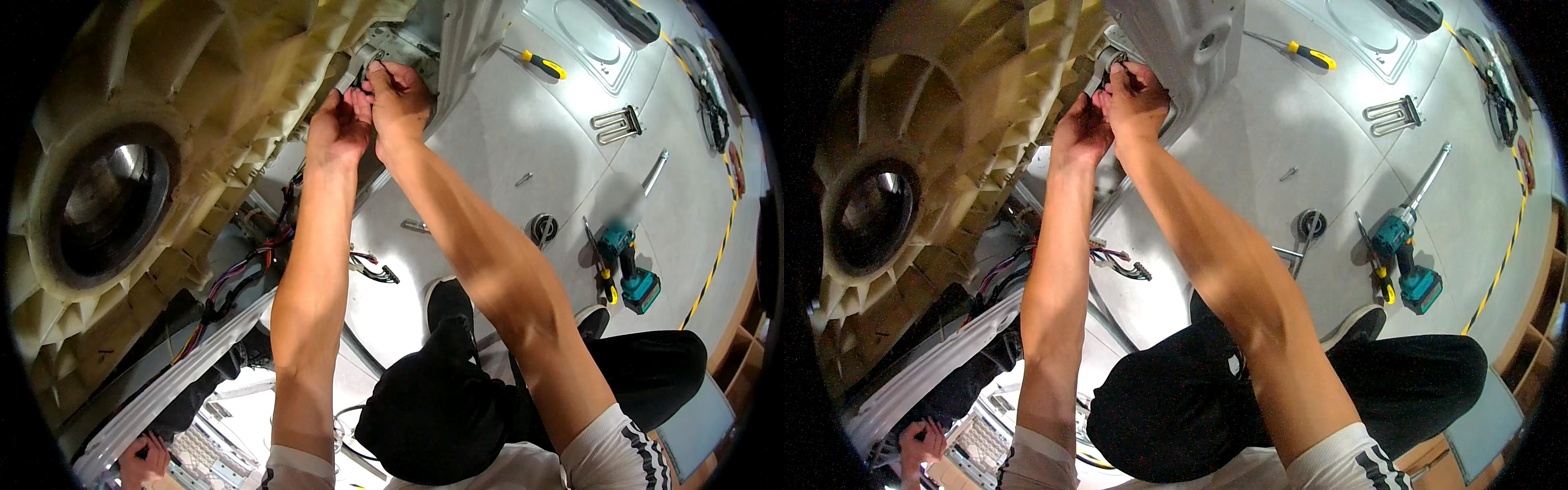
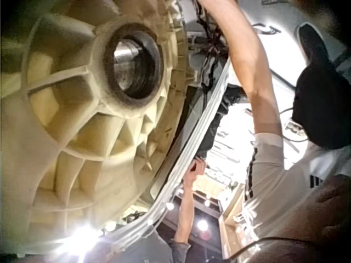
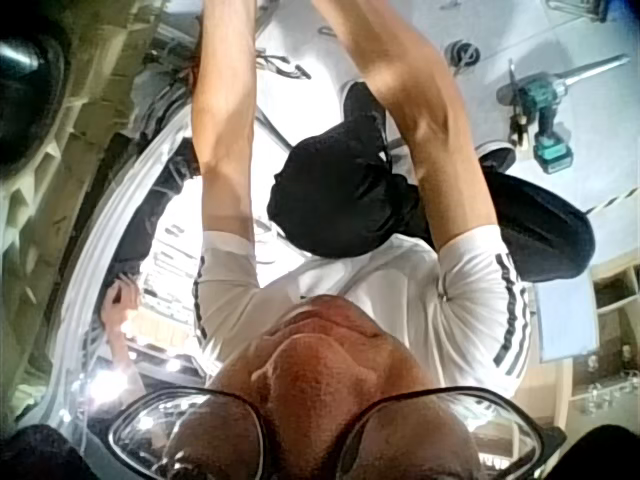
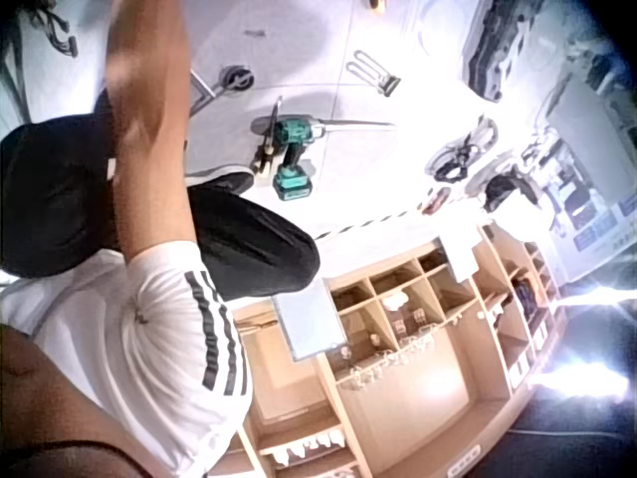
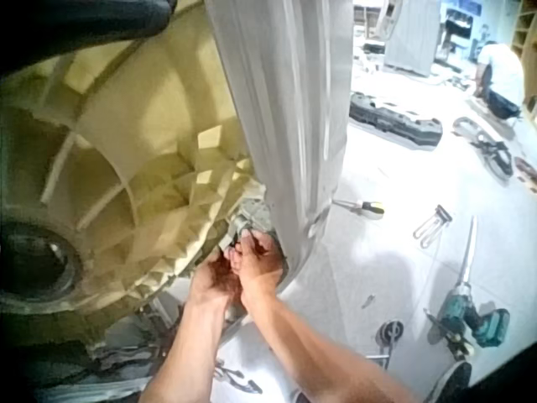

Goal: The person uses a T-handle socket wrench to loosen and remove a bolt from the internal component of a washing machine, then manipulates the surrounding wires and plastic parts by hand.

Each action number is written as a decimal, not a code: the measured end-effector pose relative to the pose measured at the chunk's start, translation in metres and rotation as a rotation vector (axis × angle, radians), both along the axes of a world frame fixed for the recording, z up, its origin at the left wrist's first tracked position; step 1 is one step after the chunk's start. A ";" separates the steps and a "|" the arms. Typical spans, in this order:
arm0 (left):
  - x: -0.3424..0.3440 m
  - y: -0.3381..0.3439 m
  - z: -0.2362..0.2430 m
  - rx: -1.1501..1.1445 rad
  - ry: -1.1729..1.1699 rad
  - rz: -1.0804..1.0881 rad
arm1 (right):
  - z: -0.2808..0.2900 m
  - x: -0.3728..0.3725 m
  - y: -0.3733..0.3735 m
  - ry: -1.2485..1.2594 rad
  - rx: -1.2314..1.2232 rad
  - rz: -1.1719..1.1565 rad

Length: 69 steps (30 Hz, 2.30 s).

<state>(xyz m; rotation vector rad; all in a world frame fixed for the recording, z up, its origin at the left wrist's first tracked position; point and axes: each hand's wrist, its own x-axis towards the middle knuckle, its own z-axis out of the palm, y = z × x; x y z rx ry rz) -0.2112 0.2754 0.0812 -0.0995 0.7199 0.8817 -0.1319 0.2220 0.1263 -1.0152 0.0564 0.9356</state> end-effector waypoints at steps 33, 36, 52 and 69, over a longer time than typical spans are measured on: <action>-0.003 -0.013 0.039 0.031 0.277 -0.069 | -0.017 -0.018 0.002 -0.354 -0.186 0.128; 0.014 -0.021 0.052 0.071 0.367 -0.092 | -0.038 -0.024 0.017 -0.466 -0.163 0.033; 0.012 -0.050 0.020 0.231 0.373 -0.122 | -0.031 -0.004 -0.006 -0.320 -0.217 0.113; -0.011 0.004 -0.012 0.155 -0.061 -0.150 | -0.015 -0.009 -0.002 -0.321 -0.102 -0.152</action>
